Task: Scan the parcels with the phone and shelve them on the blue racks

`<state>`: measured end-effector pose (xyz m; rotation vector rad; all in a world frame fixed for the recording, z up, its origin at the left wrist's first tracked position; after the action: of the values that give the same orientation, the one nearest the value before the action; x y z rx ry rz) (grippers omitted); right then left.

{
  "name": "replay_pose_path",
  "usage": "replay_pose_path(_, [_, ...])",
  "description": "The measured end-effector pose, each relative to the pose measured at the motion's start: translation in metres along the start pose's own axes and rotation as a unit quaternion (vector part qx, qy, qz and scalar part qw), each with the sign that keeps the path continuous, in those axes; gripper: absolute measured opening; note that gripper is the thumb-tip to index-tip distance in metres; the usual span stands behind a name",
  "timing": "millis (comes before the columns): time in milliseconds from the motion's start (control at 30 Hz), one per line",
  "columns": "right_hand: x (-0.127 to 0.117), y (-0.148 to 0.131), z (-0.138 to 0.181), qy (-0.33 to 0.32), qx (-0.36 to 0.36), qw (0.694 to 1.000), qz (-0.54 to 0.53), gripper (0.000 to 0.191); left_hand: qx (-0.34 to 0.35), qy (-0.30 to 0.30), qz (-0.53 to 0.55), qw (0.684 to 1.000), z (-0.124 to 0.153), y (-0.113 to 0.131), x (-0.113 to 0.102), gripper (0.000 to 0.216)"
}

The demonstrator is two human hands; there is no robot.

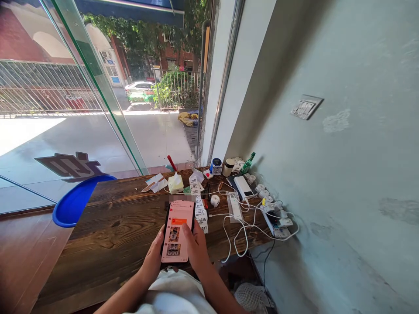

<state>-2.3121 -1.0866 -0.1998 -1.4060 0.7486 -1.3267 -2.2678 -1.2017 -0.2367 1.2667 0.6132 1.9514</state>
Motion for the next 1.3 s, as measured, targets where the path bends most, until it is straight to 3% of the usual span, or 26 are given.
replay_pose_path(167, [-0.002, 0.003, -0.004, 0.042, -0.007, 0.999, 0.021, 0.051, -0.022, -0.003, 0.014, 1.0, -0.001, -0.003, 0.0, 0.098])
replay_pose_path(400, [-0.002, 0.005, -0.004, 0.049, -0.005, 0.998, 0.038, 0.055, -0.019, -0.01, 0.013, 1.0, -0.002, -0.002, 0.0, 0.103])
replay_pose_path(567, [-0.006, 0.007, -0.002, 0.054, -0.011, 0.996, 0.068, 0.051, -0.006, 0.009, 0.019, 1.0, -0.003, 0.001, 0.0, 0.089])
replay_pose_path(700, [-0.012, 0.007, 0.003, 0.017, -0.049, 0.989, 0.139, 0.052, 0.016, 0.024, 0.025, 0.999, -0.004, 0.005, 0.002, 0.081])
replay_pose_path(833, [-0.011, 0.007, 0.005, -0.048, -0.072, 0.988, 0.13, 0.047, -0.002, 0.013, -0.001, 1.0, -0.005, 0.003, 0.002, 0.087])
replay_pose_path(1033, [-0.011, 0.009, 0.003, -0.054, -0.098, 0.985, 0.128, 0.042, 0.002, 0.006, -0.008, 1.0, -0.008, 0.001, 0.0, 0.087])
replay_pose_path(1200, [-0.012, 0.015, 0.003, -0.059, -0.04, 0.994, 0.081, 0.05, 0.01, -0.001, -0.011, 1.0, -0.01, 0.001, 0.0, 0.08])
replay_pose_path(1300, [-0.016, 0.013, -0.001, -0.025, -0.116, 0.982, 0.146, 0.057, 0.011, 0.0, -0.002, 1.0, -0.009, 0.002, 0.001, 0.08])
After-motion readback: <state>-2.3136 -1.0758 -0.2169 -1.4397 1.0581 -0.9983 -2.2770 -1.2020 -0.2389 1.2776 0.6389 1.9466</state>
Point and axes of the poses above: each hand's wrist, its own z-axis away from the middle knuckle, its own x-axis out of the palm, y = z × x, the point moved 2 cm from there along -z, towards the middle knuckle, and after that the axes turned 4 degrees about z, right-handed, at the moved point
